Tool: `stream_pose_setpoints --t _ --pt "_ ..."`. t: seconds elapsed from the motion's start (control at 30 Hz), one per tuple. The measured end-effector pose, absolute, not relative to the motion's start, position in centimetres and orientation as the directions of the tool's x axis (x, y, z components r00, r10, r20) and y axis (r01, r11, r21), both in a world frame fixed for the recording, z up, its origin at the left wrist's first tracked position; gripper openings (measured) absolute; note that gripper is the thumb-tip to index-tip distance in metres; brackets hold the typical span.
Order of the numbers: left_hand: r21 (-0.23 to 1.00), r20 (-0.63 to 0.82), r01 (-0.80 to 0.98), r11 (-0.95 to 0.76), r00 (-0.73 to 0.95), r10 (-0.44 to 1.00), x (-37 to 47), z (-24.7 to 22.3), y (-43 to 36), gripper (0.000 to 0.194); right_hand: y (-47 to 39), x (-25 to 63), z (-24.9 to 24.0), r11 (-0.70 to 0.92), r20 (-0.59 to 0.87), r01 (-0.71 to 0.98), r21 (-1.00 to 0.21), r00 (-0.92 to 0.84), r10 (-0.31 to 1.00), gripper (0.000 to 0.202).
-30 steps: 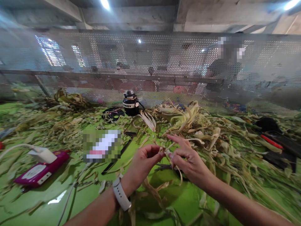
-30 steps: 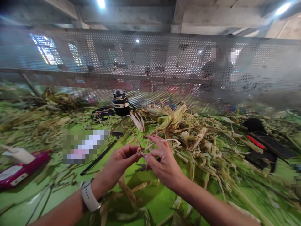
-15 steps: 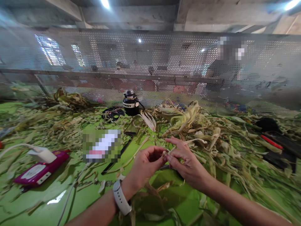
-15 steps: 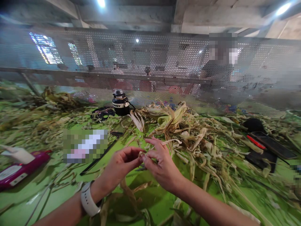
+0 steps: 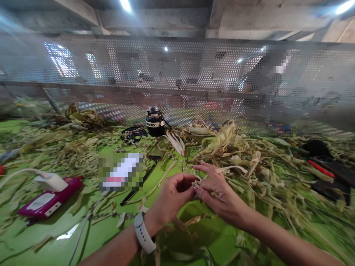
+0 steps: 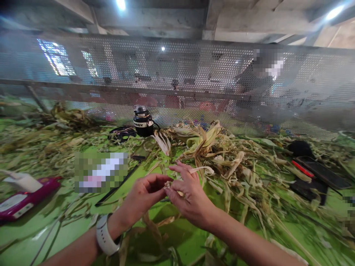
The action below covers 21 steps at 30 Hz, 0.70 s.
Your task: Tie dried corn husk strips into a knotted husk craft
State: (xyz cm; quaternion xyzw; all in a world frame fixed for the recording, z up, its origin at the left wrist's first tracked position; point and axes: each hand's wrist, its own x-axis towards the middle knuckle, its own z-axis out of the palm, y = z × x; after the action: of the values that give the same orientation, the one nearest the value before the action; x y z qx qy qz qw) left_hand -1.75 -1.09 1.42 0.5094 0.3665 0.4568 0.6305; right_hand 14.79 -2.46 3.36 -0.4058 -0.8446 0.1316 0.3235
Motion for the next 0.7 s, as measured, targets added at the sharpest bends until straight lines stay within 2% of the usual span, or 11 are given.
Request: stream_pose_setpoints --t 0.13,0.37,0.5,0.6,0.7 --pt "0.981 0.017 -0.190 0.048 0.325 0.946 -1.8 1.3 -1.0 0.036 -1.9 15.0 2.6 0.642 0.493 0.625 -0.443 -0.428 0.757 0.026" --pt "0.989 0.033 -0.144 0.020 0.354 0.935 -1.8 1.4 -1.0 0.028 -1.7 15.1 2.1 0.600 0.520 0.649 -0.468 -0.347 0.780 0.026" --pt "0.995 0.096 -0.058 -0.080 0.380 0.920 -1.7 1.7 -1.2 0.026 -1.8 14.9 2.2 0.578 0.537 0.658 -0.483 -0.298 0.789 0.025" --pt "0.992 0.115 -0.002 -0.125 0.401 0.909 -1.6 1.7 -1.3 0.027 -2.0 14.8 2.2 0.619 0.549 0.652 -0.438 -0.351 0.758 0.015" --pt "0.995 0.077 0.022 -0.096 0.435 0.897 -1.6 1.6 -1.3 0.025 -2.2 14.7 2.3 0.650 0.574 0.642 -0.406 -0.374 0.729 0.005"
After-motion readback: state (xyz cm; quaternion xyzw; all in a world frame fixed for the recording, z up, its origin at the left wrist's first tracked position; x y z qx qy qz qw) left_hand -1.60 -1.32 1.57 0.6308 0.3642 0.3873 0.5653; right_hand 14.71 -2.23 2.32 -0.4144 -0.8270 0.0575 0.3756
